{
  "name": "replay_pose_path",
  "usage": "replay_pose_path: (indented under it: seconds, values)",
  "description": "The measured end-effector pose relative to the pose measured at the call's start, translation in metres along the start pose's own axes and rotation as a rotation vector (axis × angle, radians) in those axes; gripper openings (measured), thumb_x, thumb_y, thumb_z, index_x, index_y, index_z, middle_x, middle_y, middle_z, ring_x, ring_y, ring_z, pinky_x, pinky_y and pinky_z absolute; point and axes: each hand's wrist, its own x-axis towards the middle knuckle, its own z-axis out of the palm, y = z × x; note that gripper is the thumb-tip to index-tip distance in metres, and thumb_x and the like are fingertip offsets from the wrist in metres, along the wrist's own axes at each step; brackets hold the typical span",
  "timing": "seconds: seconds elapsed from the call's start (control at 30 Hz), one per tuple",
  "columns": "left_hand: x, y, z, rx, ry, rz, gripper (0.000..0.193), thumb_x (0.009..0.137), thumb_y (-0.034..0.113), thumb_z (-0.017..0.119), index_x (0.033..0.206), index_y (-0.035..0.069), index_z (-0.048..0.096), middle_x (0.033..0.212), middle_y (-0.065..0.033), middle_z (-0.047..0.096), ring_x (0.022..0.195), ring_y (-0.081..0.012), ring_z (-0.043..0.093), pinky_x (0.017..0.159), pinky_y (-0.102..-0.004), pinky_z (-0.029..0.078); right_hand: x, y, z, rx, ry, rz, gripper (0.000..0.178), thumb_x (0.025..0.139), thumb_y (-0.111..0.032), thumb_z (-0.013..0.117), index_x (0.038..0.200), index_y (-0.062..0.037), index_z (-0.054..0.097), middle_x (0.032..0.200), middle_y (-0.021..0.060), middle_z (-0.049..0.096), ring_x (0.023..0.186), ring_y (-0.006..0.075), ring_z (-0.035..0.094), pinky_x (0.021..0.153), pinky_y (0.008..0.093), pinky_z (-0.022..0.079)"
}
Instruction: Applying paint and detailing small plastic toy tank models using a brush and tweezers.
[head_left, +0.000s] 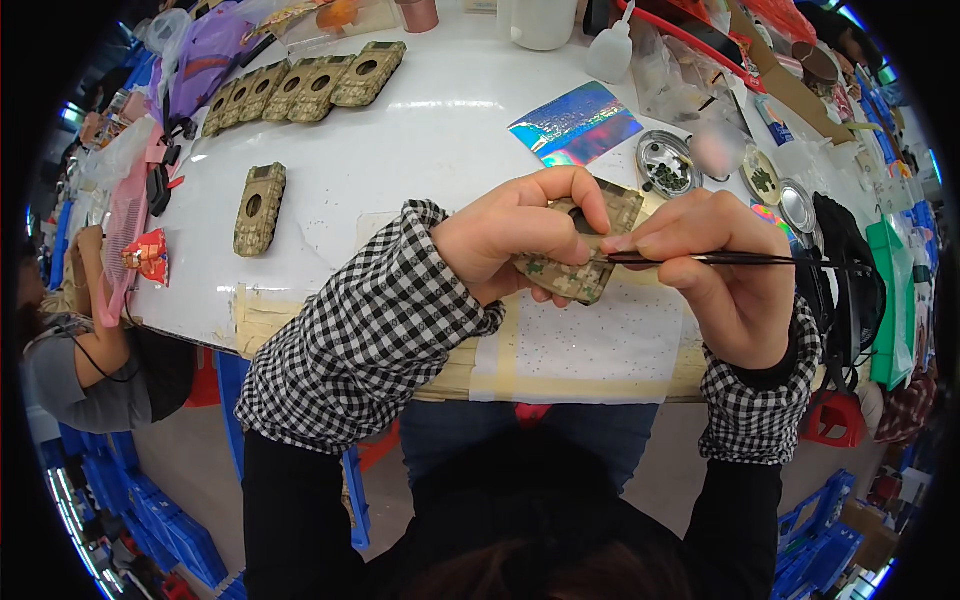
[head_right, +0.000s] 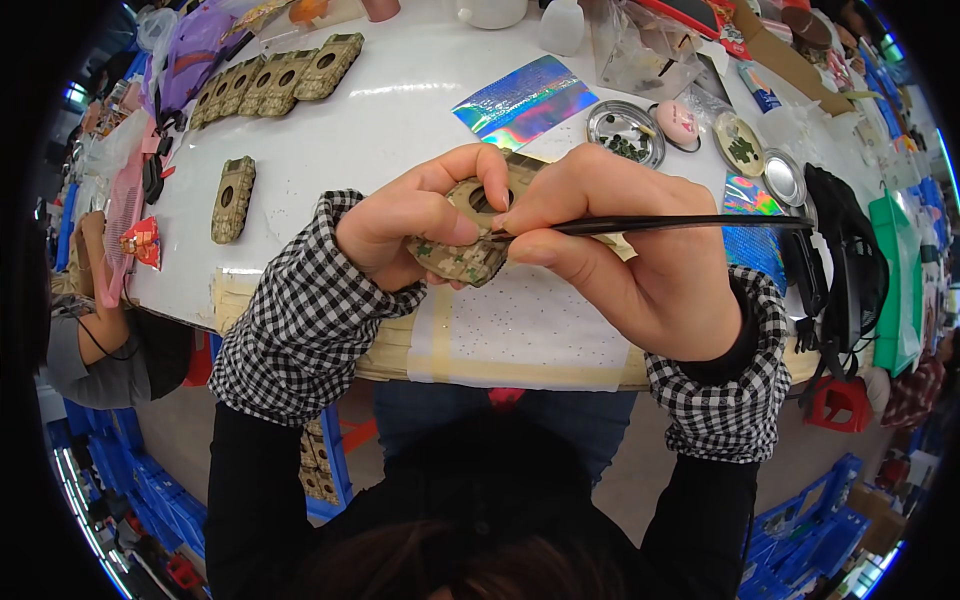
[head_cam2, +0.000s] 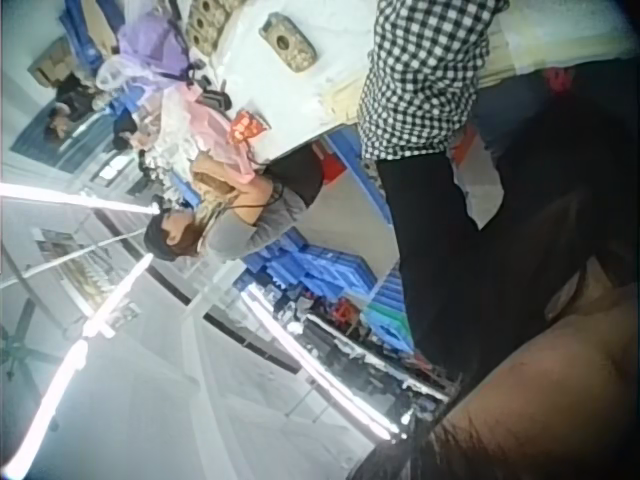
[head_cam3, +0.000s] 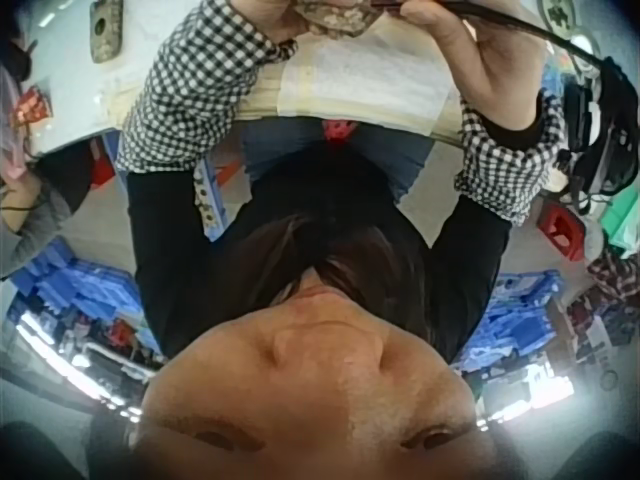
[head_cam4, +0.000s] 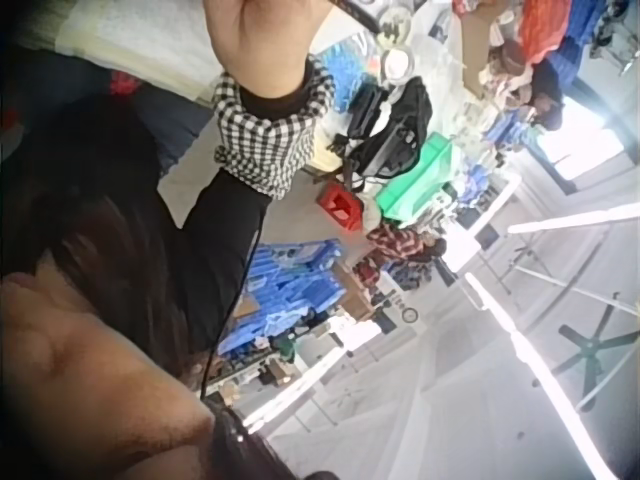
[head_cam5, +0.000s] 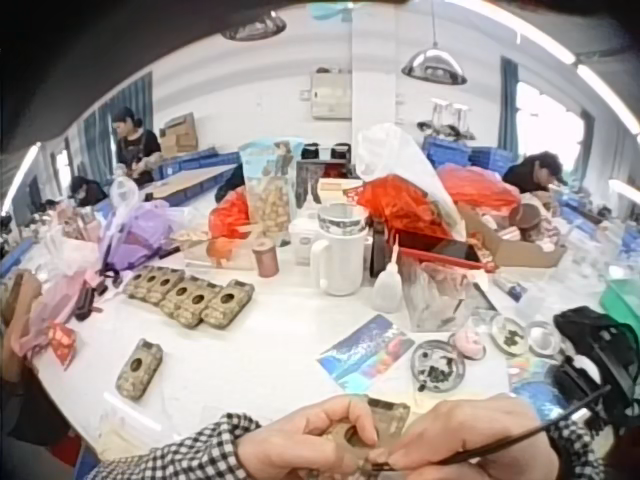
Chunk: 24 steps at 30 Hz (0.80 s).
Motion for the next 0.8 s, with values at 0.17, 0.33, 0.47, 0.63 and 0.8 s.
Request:
replay_pose_path:
  seconds: [0.17,0.33,0.47,0.63,0.8]
  values:
    - [0.0005,-0.0005,-0.0003,-0.002,0.019,-0.007,0.026,0.073,0.005,0.056,0.099,0.009,0.049,0.087,-0.0064,0.059,0.058,-0.013,0.058,0.044,-0.0217,0.043,0.0006,0.0003,-0.0006,-0.021,-0.005,-0.018,0.015,0.082,-0.007,0.071,0.091,0.0028,0.066,0.082,0.0092,0.064,0.073,0.0165,0.062,0.066,0.0257,0.049]
    - [-0.0003,0.0004,0.0004,0.004,0.032,-0.02,0.027,0.074,0.004,0.056,0.099,0.009,0.049,0.087,-0.0064,0.059,0.058,-0.0134,0.058,0.044,-0.0224,0.044,-0.0005,0.0009,0.0001,0.006,0.003,-0.004,0.014,0.082,-0.007,0.071,0.091,0.0029,0.066,0.083,0.0093,0.064,0.072,0.0166,0.062,0.066,0.0257,0.048]
    - [-0.0005,0.0004,-0.0002,-0.001,0.017,-0.02,0.027,0.073,0.004,0.056,0.099,0.009,0.049,0.087,-0.0065,0.059,0.058,-0.0135,0.058,0.044,-0.0228,0.044,-0.0003,0.0008,0.0001,0.003,-0.002,-0.008,0.014,0.082,-0.007,0.071,0.091,0.003,0.065,0.082,0.0093,0.064,0.072,0.0163,0.061,0.066,0.0256,0.048]
    - [0.0009,-0.0007,0.0,-0.01,-0.016,0.002,0.027,0.074,0.007,0.057,0.099,0.009,0.049,0.091,-0.0079,0.059,0.061,-0.0136,0.058,0.045,-0.0227,0.045,-0.0025,-0.0002,-0.0019,0.035,0.005,0.003,0.015,0.084,-0.007,0.069,0.093,0.0034,0.064,0.086,0.0089,0.063,0.075,0.0146,0.061,0.068,0.0258,0.048]
    - [-0.0011,-0.0005,-0.0019,-0.049,-0.011,0.024,0.025,0.077,0.012,0.055,0.101,0.009,0.048,0.1,-0.0128,0.059,0.063,-0.0138,0.059,0.046,-0.0222,0.046,-0.0035,-0.0023,0.0001,0.163,0.107,0.053,0.03,0.095,-0.024,0.055,0.102,0.0056,0.053,0.091,0.0147,0.06,0.083,0.0227,0.064,0.077,0.0337,0.055]
